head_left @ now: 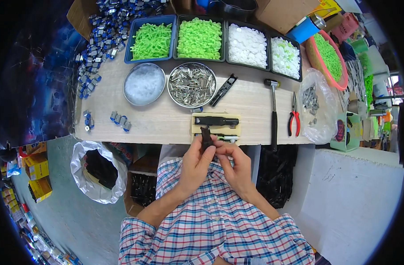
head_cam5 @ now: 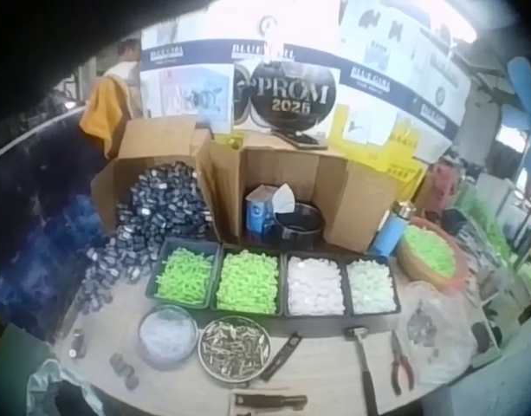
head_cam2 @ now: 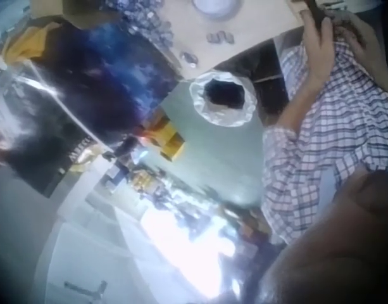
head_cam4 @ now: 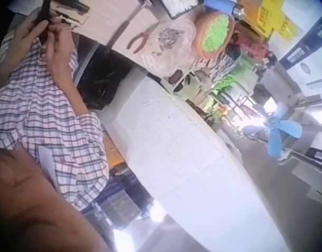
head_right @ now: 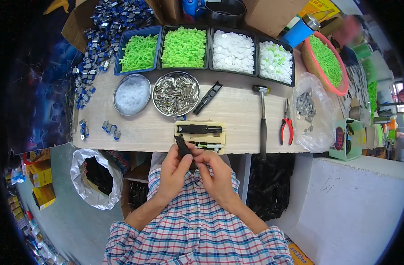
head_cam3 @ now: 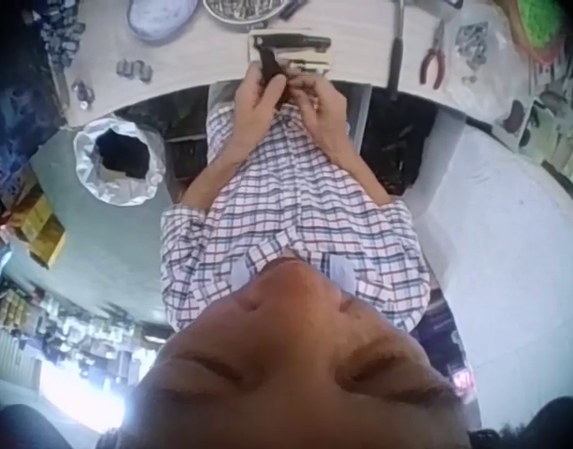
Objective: Assembling small electronic components using a hammer and pliers at a workbench.
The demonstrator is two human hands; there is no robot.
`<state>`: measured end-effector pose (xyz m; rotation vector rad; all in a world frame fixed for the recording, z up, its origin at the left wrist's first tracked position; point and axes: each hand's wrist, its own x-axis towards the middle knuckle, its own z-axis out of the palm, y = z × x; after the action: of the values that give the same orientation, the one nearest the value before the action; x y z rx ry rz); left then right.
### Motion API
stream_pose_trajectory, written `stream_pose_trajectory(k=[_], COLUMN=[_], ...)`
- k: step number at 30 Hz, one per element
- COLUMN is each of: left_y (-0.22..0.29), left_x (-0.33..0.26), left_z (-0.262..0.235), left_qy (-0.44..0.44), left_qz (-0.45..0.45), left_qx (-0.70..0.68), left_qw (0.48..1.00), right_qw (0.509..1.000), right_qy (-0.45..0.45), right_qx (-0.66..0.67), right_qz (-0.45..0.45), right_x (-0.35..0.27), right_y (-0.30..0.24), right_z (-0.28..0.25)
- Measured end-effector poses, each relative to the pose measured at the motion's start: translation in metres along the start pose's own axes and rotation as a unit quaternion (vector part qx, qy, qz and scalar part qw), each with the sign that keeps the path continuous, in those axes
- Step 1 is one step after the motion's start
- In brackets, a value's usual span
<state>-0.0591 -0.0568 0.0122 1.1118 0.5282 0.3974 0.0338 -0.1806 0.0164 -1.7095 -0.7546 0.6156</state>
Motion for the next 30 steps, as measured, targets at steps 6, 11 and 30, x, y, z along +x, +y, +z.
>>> stream_pose_trajectory(k=[6,11,30], left_y=[0.027,0.021,-0.011], left_x=[0.01,0.008,0.017], left_z=[-0.024,-0.026,-0.047], left_qy=[-0.23,-0.109,0.043], left_qz=[0.036,-0.013,0.131], left_qx=[0.294,0.254,0.387], left_qw=[0.927,0.961,0.912], right_qw=[0.936,0.934,0.928], right_qy=[-0.037,-0.021,0.02], right_qx=[-0.251,-0.297,-0.337], right_qz=[-0.243,-0.196,-0.161], right_x=[0.013,0.017,0.032], right_y=[-0.006,0.006,0.014], right_z=[-0.033,-0.041,-0.029])
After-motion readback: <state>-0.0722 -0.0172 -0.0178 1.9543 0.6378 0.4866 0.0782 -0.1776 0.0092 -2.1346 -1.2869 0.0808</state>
